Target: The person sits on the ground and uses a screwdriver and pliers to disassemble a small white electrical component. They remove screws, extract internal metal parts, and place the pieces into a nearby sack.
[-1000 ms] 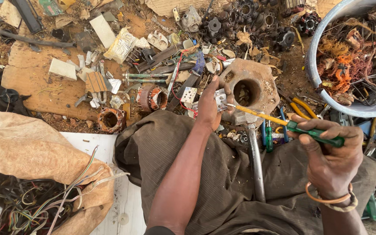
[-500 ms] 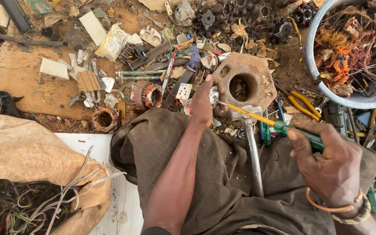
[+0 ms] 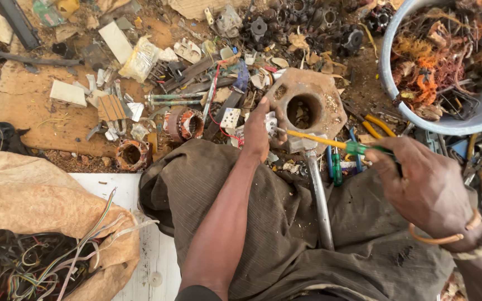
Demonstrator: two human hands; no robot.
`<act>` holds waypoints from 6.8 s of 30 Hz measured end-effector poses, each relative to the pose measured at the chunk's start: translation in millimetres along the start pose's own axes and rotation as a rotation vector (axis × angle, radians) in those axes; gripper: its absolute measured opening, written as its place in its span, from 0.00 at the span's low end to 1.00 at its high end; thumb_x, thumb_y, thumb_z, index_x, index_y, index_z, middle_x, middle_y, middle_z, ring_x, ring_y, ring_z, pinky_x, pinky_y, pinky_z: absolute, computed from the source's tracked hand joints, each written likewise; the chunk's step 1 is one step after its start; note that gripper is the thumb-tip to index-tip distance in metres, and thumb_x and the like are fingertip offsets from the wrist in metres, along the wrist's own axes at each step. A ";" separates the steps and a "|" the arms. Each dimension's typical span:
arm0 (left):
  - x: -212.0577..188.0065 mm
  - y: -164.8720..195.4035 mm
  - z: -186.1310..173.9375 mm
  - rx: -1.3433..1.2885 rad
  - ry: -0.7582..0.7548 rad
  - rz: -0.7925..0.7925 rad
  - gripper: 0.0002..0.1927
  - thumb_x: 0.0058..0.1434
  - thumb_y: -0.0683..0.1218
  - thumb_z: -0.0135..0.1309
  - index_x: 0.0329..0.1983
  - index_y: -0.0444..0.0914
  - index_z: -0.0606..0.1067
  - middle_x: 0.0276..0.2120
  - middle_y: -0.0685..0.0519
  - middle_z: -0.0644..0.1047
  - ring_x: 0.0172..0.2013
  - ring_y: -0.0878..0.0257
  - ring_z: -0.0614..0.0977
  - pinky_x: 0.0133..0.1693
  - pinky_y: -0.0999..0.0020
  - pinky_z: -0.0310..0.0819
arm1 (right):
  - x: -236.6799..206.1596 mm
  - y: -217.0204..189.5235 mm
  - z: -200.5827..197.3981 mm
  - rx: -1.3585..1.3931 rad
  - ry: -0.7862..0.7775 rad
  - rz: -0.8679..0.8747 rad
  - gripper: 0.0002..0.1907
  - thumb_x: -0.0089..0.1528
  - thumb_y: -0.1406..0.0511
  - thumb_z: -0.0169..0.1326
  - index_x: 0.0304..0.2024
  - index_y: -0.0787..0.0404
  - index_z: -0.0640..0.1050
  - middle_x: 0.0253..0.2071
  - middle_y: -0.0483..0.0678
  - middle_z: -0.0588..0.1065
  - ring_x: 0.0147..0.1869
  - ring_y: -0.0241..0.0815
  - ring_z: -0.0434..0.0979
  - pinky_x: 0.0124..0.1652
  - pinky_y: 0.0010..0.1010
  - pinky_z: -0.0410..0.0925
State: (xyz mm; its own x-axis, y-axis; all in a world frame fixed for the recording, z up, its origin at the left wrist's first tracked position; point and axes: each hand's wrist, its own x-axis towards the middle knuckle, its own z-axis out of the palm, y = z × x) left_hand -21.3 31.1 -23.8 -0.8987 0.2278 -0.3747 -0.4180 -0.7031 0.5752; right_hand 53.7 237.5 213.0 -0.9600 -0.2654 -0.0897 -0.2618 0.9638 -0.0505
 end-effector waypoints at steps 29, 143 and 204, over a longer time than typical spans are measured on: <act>-4.9 8.3 5.0 -0.178 -0.113 -0.090 0.33 0.70 0.73 0.36 0.34 0.41 0.71 0.22 0.52 0.76 0.21 0.60 0.81 0.23 0.65 0.76 | 61.4 -53.8 95.7 1.020 0.522 0.087 0.24 0.63 0.67 0.65 0.60 0.59 0.73 0.45 0.51 0.83 0.37 0.30 0.82 0.28 0.18 0.66; -196.9 -1.9 139.7 1.199 0.022 0.756 0.11 0.61 0.47 0.64 0.45 0.42 0.81 0.41 0.52 0.76 0.33 0.58 0.83 0.32 0.63 0.78 | -77.2 13.5 66.8 2.506 -0.192 0.312 0.36 0.61 0.70 0.46 0.71 0.77 0.58 0.73 0.68 0.62 0.74 0.54 0.65 0.69 0.48 0.59; -418.3 179.0 58.4 -0.511 -0.595 1.120 0.20 0.68 0.50 0.51 0.56 0.32 0.73 0.52 0.42 0.78 0.52 0.51 0.80 0.57 0.54 0.75 | -108.2 4.8 124.1 2.368 -0.288 0.356 0.30 0.62 0.77 0.46 0.67 0.80 0.61 0.70 0.70 0.63 0.75 0.59 0.65 0.68 0.46 0.58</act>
State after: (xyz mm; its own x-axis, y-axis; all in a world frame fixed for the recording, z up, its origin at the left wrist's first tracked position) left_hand 272.1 -150.8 278.3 -0.6958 -0.4612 0.5507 0.5428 -0.8397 -0.0174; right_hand 168.7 267.7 99.0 -0.8384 -0.3594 -0.4097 0.5420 -0.6297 -0.5565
